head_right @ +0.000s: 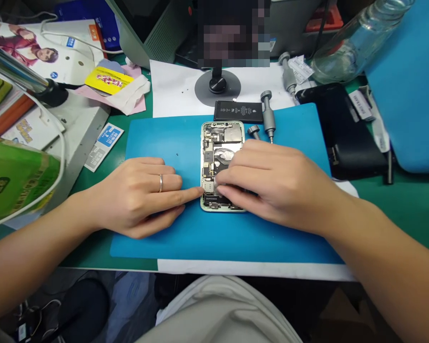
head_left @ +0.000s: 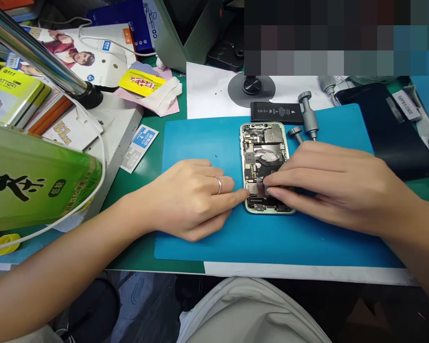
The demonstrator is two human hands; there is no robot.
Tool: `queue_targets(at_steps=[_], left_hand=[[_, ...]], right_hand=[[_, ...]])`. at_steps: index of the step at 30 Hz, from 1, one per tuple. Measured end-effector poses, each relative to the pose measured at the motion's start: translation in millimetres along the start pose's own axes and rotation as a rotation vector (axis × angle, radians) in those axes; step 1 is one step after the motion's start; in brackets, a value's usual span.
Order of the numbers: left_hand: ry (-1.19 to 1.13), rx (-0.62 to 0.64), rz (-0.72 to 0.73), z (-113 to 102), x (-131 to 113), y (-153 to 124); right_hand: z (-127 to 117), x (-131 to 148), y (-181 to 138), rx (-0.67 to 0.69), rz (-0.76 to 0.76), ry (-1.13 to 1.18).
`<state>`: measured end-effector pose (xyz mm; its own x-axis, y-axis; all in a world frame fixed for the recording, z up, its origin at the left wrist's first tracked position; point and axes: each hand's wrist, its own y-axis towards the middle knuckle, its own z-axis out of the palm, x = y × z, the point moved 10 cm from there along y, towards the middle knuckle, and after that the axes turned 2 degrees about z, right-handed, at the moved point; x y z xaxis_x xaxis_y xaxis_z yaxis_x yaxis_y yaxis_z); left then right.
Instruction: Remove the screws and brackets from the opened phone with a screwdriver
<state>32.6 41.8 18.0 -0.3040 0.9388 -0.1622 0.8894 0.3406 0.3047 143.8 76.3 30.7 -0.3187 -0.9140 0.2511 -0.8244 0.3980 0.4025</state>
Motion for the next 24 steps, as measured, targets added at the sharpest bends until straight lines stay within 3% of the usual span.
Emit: queue_targets(at_steps=[24], left_hand=[[0.082,-0.037,-0.008,1,0,5]], right_hand=[[20,7,1,0.028,-0.03,-0.018]])
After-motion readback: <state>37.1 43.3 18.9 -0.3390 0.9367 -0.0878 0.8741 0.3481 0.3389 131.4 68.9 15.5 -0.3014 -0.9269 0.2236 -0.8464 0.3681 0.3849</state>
